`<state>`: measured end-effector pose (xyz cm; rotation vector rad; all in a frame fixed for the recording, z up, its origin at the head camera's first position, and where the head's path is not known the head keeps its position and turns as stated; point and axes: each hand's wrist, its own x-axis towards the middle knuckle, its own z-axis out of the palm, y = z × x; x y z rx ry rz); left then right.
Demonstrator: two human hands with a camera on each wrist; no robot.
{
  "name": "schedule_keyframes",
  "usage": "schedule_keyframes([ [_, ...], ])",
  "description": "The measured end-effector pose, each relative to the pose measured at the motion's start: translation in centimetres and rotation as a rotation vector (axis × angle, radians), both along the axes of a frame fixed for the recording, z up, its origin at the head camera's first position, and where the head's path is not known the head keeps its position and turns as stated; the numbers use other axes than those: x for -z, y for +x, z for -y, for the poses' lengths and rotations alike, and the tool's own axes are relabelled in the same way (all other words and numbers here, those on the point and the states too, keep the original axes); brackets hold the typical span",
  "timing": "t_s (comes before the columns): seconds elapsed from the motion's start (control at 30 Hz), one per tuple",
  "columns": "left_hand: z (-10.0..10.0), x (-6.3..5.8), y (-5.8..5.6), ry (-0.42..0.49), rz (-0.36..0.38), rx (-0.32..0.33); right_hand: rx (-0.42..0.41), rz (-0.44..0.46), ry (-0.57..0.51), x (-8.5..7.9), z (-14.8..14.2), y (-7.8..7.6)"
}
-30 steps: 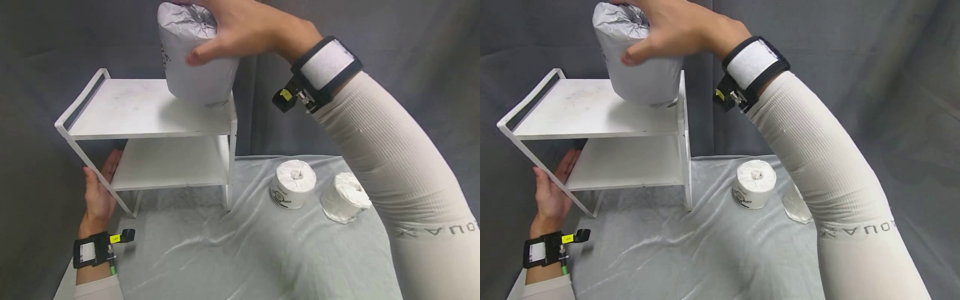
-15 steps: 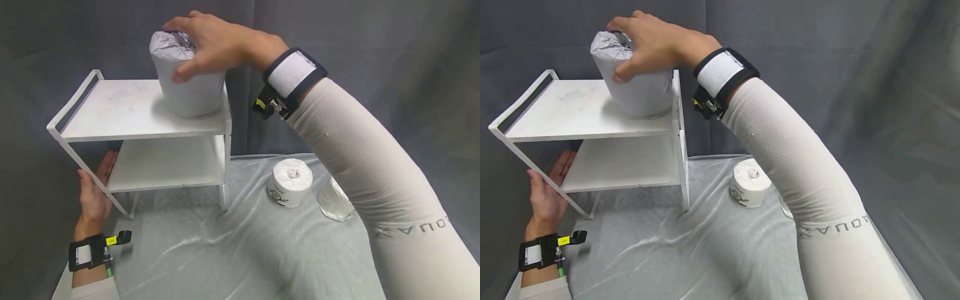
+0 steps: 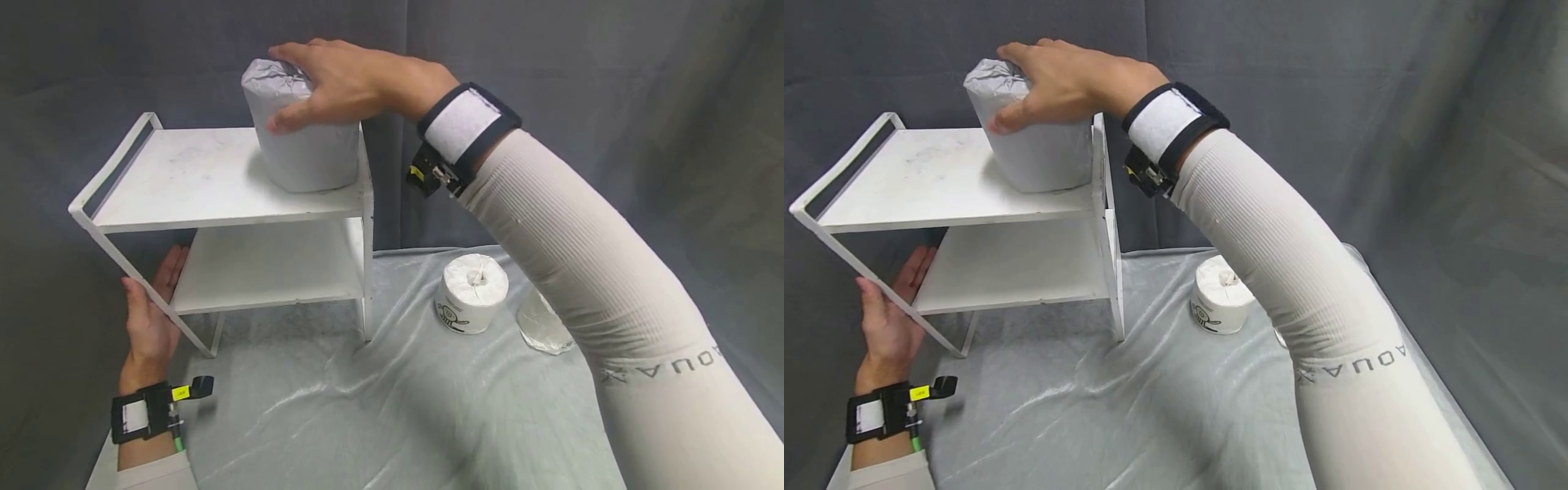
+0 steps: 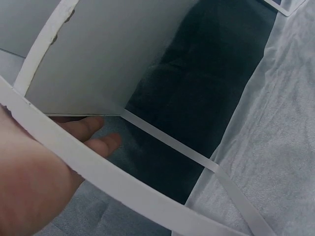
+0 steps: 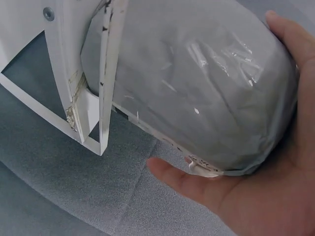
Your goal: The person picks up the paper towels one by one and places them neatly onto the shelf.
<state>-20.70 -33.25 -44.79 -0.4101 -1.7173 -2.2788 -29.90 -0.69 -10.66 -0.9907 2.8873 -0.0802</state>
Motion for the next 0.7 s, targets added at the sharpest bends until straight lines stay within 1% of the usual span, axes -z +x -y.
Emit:
schedule_keyframes([
  [0.1,0.0,0.1,-0.2,0.013,-0.019,0.014,0.006,-0.005,-0.014,0.0,-0.3,0.1],
  [0.23,-0.3,0.4,-0.4,0.03,-0.046,0.031,0.015,-0.03,-0.062,0.0,-1.5,0.6],
  [0.33,-0.3,0.5,-0.6,0.035,-0.05,0.042,0.009,-0.06,-0.111,-0.1,-2.9,1.2],
  [0.43,-0.3,0.5,-0.7,0.032,-0.038,0.047,0.002,-0.093,-0.152,-0.1,-4.7,2.0],
  [0.57,-0.3,0.5,-0.8,0.007,-0.013,0.009,0.0,-0.138,-0.173,-0.2,-7.6,2.8],
  [0.7,-0.2,0.4,-0.7,0.012,-0.015,-0.017,-0.005,-0.182,-0.176,0.2,-10.5,3.5],
])
